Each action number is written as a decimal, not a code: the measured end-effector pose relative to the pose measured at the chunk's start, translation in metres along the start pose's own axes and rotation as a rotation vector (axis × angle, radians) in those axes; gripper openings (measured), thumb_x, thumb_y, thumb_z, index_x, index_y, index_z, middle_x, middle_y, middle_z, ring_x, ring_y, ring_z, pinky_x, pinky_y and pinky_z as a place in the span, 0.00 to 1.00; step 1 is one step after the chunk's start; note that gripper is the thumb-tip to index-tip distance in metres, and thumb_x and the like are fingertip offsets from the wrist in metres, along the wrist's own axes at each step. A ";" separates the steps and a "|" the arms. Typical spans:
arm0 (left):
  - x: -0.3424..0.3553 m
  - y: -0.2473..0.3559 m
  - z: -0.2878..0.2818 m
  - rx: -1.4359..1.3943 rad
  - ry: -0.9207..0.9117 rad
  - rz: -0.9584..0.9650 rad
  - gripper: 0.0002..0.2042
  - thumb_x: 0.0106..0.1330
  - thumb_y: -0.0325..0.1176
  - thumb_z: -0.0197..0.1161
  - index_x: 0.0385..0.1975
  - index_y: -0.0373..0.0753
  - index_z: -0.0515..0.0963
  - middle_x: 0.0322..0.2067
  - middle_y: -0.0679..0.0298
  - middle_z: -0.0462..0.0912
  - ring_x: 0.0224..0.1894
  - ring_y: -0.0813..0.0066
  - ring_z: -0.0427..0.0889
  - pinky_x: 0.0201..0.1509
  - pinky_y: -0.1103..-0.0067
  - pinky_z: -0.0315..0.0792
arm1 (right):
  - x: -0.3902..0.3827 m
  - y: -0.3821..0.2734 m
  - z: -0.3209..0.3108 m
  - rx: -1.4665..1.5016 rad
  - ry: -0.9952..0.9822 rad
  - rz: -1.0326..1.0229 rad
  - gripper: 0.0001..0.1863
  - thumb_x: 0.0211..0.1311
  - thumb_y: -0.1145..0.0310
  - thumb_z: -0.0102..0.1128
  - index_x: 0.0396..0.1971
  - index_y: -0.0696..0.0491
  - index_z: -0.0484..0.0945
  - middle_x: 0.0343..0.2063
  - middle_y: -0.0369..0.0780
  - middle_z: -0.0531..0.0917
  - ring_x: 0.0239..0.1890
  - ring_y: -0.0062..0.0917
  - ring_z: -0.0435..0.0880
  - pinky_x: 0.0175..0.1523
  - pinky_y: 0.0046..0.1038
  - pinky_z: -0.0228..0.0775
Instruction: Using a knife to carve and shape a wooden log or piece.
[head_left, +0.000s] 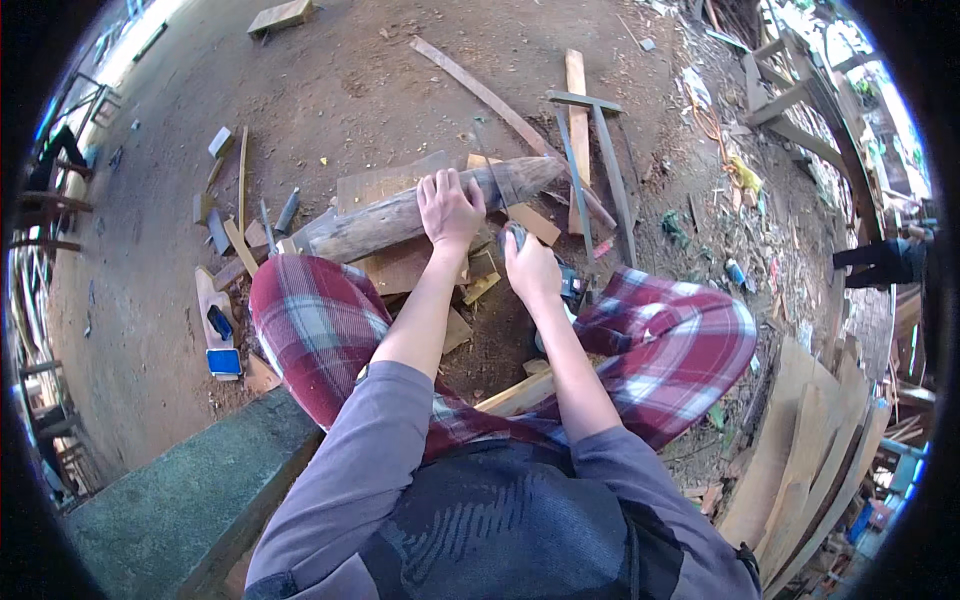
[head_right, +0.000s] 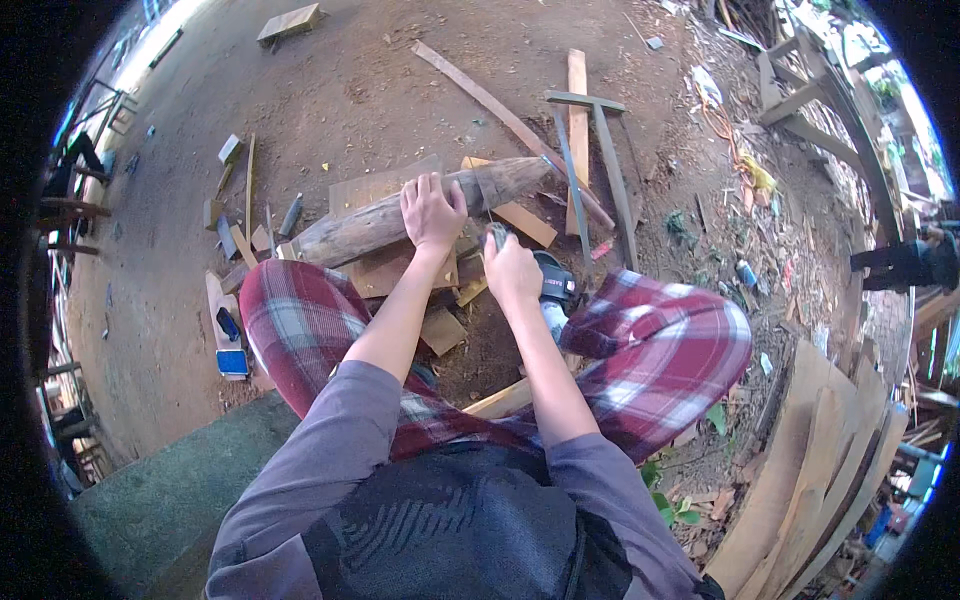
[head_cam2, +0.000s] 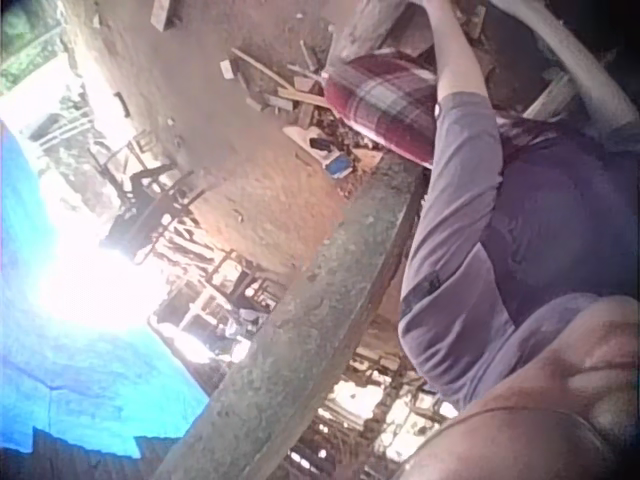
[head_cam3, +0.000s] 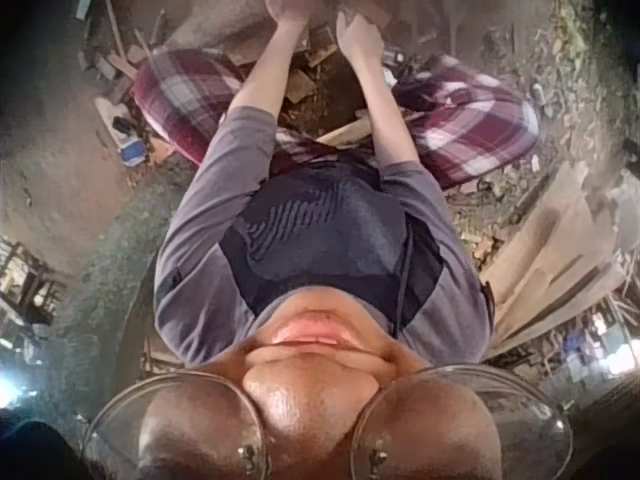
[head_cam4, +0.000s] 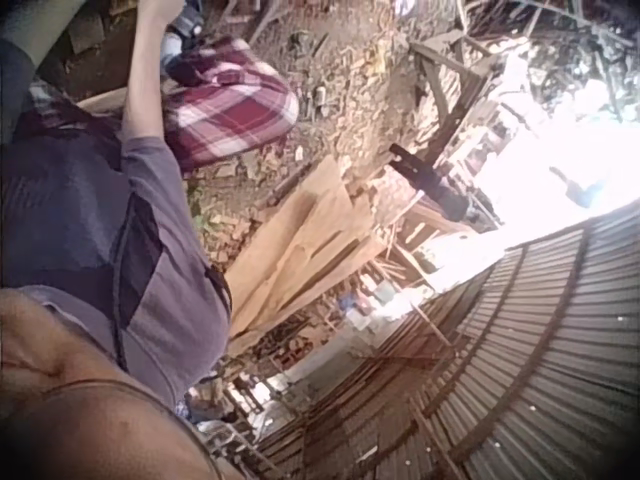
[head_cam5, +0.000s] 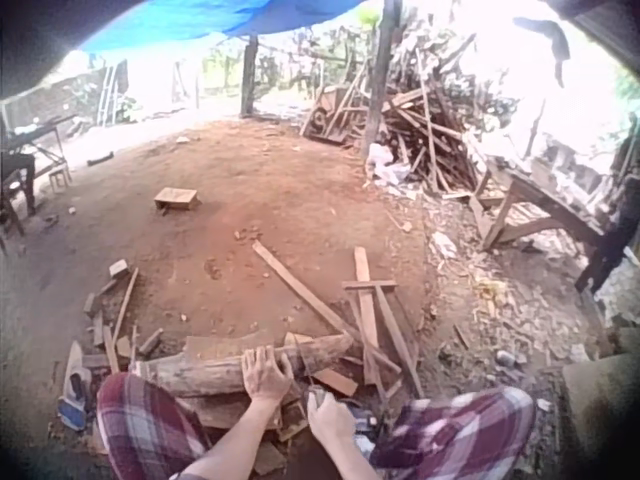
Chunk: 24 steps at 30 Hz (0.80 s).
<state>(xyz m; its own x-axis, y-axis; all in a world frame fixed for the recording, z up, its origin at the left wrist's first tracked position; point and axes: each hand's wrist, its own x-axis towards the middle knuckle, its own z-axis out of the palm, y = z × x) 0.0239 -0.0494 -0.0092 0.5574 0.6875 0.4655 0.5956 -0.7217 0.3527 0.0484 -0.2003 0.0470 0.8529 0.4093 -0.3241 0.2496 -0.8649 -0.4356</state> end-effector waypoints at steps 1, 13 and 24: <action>0.001 0.005 0.001 -0.005 0.003 0.010 0.15 0.61 0.43 0.57 0.36 0.36 0.76 0.39 0.56 0.76 0.47 0.57 0.73 0.54 0.65 0.66 | 0.013 -0.004 0.001 -0.021 0.029 -0.012 0.29 0.68 0.46 0.44 0.40 0.61 0.77 0.34 0.59 0.83 0.40 0.53 0.84 0.47 0.49 0.75; 0.008 0.008 0.005 0.062 -0.074 -0.085 0.16 0.62 0.44 0.57 0.36 0.35 0.73 0.38 0.49 0.72 0.46 0.50 0.72 0.54 0.61 0.65 | -0.060 0.038 -0.016 0.071 -0.053 -0.031 0.25 0.70 0.48 0.45 0.40 0.58 0.76 0.29 0.59 0.82 0.36 0.56 0.82 0.43 0.52 0.73; -0.003 0.007 0.005 -0.025 -0.055 -0.176 0.19 0.61 0.43 0.56 0.43 0.34 0.73 0.45 0.44 0.73 0.54 0.47 0.71 0.63 0.58 0.62 | -0.020 0.014 0.008 0.194 0.066 -0.154 0.27 0.70 0.47 0.43 0.46 0.58 0.77 0.33 0.60 0.82 0.41 0.55 0.81 0.48 0.51 0.71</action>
<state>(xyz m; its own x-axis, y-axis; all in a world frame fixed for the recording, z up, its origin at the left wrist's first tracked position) 0.0293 -0.0561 -0.0127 0.4767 0.8063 0.3503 0.6728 -0.5911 0.4449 0.0311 -0.2189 0.0408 0.8416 0.5061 -0.1885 0.2914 -0.7195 -0.6304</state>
